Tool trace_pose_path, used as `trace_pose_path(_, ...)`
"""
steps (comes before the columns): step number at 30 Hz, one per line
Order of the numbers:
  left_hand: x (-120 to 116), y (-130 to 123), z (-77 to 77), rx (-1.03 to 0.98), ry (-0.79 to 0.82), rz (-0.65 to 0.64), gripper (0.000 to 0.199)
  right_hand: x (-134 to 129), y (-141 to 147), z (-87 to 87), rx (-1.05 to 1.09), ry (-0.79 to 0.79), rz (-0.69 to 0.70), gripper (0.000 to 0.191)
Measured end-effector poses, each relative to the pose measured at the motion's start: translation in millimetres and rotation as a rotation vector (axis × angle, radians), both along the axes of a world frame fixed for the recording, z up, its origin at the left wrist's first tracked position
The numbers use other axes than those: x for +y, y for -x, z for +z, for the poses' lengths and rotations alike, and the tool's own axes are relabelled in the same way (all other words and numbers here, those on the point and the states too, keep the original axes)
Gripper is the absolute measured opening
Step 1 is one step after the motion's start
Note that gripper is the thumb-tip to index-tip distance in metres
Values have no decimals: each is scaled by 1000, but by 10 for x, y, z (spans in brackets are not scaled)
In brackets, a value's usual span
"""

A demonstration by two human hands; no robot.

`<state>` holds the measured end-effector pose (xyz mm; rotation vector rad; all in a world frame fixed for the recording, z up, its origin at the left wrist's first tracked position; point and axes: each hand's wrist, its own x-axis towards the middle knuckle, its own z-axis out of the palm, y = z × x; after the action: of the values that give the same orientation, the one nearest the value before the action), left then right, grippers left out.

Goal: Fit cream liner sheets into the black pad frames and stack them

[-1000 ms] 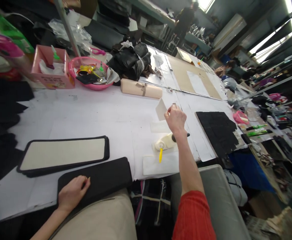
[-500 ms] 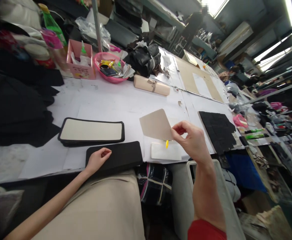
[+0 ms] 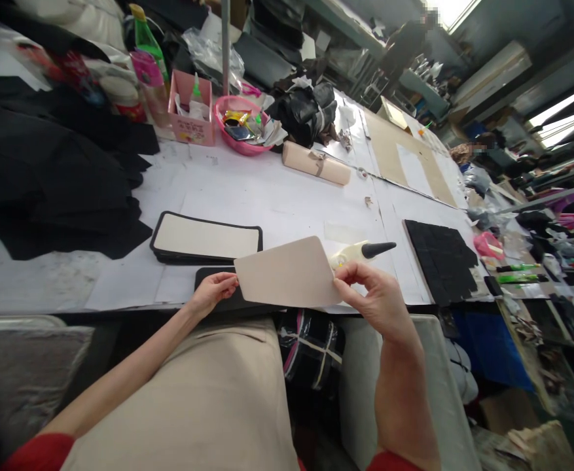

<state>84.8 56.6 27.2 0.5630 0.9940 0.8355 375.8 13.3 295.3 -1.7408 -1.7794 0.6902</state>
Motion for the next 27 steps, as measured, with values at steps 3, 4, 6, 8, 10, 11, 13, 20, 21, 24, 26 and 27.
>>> trace_pose_path(3, -21, 13, -24, -2, -9, -18, 46, 5, 30, -57, 58, 35, -3, 18)
trace_pose_path(4, -25, 12, -36, 0, -14, -25, 45, 9, 29, -71, 74, 42, -4, 18)
trace_pose_path(6, -34, 11, -61, 2, -18, -33, 43, 19, 8, -101, 99, 47, -12, 19)
trace_pose_path(8, -56, 27, -80, 18, -12, -41, 41, 34, -41, -146, 115, 56, -31, 21)
trace_pose_path(10, -96, 72, -82, 76, 2, -51, 40, 52, -114, -235, 124, 73, -67, 25)
trace_pose_path(11, -122, 106, -77, 119, 8, -52, 40, 61, -156, -304, 128, 85, -89, 27)
trace_pose_path(13, -180, 196, -60, 205, 7, -42, 41, 78, -240, -500, 147, 119, -135, 31)
trace_pose_path(20, -319, 602, -78, 412, 25, 81, 45, 89, -318, -1606, 235, 266, -269, 37)
trace_pose_path(21, -325, 653, -92, 441, 35, 93, 46, 80, -297, -1776, 256, 287, -289, 36)
trace_pose_path(24, -333, 772, -125, 518, 66, 105, 49, 40, -223, -2236, 281, 342, -329, 33)
trace_pose_path(26, -331, 825, -133, 558, 82, 113, 50, 15, -179, -2475, 241, 364, -333, 29)
trace_pose_path(27, -328, 845, -133, 576, 89, 119, 50, 6, -159, -2568, 209, 375, -332, 27)
